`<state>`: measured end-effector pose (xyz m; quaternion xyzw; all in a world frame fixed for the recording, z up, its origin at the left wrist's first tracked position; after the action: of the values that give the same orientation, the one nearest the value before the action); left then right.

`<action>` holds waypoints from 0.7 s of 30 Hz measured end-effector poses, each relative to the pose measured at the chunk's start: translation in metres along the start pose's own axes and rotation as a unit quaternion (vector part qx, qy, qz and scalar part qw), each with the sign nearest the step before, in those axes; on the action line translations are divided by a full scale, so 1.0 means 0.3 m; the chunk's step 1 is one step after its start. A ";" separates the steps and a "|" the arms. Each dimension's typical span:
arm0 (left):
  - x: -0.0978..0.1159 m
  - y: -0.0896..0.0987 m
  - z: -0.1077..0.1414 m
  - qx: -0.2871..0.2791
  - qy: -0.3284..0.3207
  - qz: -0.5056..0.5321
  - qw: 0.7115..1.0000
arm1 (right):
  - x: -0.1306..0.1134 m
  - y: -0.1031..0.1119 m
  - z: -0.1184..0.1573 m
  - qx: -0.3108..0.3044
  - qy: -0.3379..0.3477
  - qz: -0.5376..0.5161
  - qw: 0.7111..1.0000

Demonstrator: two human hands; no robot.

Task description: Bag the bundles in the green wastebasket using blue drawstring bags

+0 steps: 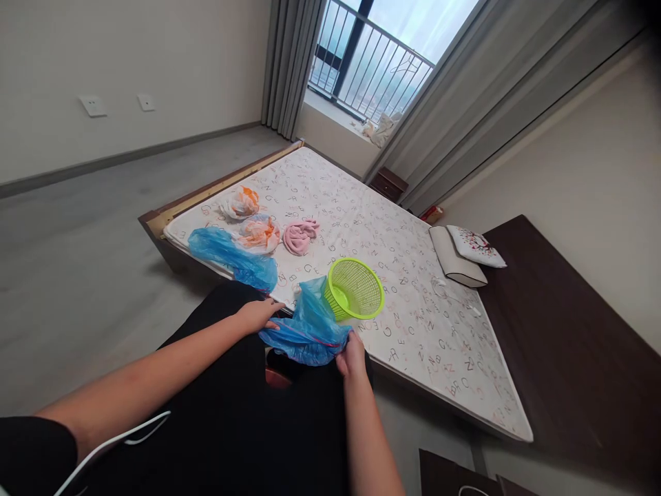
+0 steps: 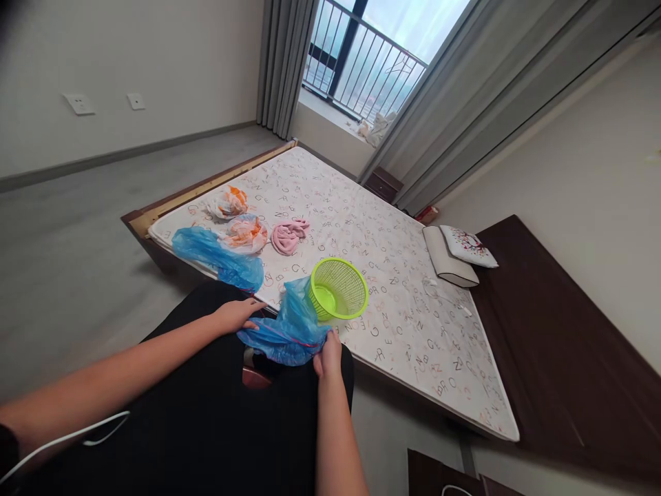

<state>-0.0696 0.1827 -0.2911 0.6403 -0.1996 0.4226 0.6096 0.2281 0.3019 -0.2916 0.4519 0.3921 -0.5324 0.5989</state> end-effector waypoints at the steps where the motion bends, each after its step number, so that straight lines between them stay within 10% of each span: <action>1: -0.004 0.003 -0.011 0.002 0.009 0.054 0.999 | -0.011 0.024 -0.001 0.026 0.008 0.032 0.999; 6: -0.054 0.064 -0.060 0.057 0.060 0.188 0.979 | -0.061 0.071 0.016 0.020 -0.003 0.052 0.998; 11: -0.071 0.123 -0.012 0.073 0.129 0.307 0.940 | -0.065 -0.028 0.151 -0.229 -0.105 0.053 0.966; 15: -0.017 0.118 0.082 0.001 0.217 0.445 0.869 | -0.081 -0.094 0.235 -0.362 -0.019 0.218 0.906; 21: 0.158 0.116 0.184 -0.168 0.096 0.267 0.944 | -0.158 -0.036 0.112 -0.124 0.131 0.476 0.861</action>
<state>-0.0533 0.1365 -0.2271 0.4084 -0.3722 0.5894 0.5894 0.2111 0.2828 -0.2383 0.5706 0.2671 -0.0658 0.7738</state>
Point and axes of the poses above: each hand's wrist, its own z-axis away from the middle knuckle, its own y-axis out of the back of the hand, x = y × z, the point moved 8 cm from there along -z, towards the middle knuckle, and after that the axes turned 10 degrees about x, right-handed, at the moved point
